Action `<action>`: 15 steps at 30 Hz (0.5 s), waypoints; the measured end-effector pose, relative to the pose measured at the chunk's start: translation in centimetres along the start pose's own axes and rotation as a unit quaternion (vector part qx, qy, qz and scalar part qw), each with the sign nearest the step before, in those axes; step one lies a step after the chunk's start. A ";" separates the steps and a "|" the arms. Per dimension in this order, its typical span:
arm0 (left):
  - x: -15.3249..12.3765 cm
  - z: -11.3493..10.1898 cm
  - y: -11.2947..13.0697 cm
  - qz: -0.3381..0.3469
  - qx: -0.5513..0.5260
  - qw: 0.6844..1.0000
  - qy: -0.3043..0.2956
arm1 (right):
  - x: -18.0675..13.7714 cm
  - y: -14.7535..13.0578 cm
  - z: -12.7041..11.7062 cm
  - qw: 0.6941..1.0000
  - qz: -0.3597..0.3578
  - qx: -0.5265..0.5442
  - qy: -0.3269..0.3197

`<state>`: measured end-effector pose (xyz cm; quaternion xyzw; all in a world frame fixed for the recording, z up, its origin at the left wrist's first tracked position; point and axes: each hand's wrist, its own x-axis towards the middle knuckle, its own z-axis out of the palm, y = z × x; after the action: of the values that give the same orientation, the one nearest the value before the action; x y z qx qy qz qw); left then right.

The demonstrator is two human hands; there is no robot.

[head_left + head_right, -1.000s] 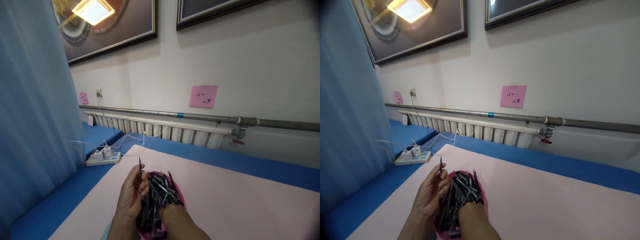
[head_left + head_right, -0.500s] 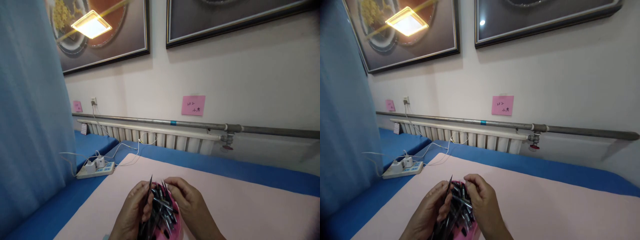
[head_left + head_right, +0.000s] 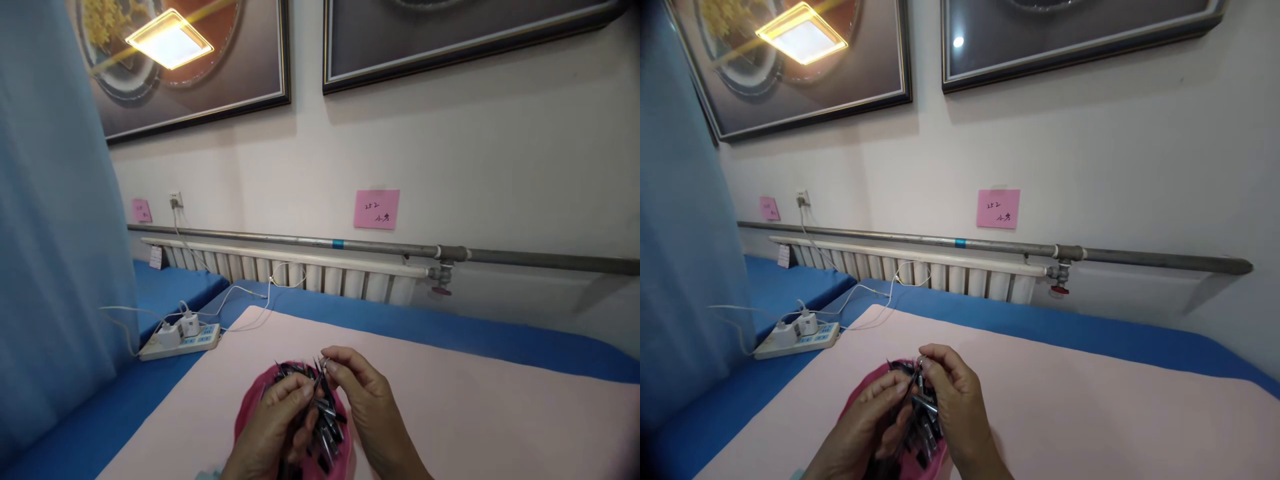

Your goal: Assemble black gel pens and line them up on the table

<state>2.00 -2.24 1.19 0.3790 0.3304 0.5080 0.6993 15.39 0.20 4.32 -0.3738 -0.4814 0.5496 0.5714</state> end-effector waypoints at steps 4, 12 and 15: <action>0.0 0.1 0.1 0.000 0.002 1.000 0.011 | 0.0 0.4 0.2 1.000 0.012 -0.003 -0.026; 0.2 0.1 0.2 -0.016 -0.009 1.000 0.021 | 0.2 1.3 0.3 0.999 0.015 0.043 -0.028; 0.2 0.1 0.2 -0.014 -0.016 1.000 0.018 | 0.3 1.3 0.3 0.997 0.024 0.061 -0.030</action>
<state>2.07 -2.03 1.40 0.3534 0.3401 0.5103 0.7064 14.68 0.60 3.19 -0.3333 -0.4545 0.6027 0.5649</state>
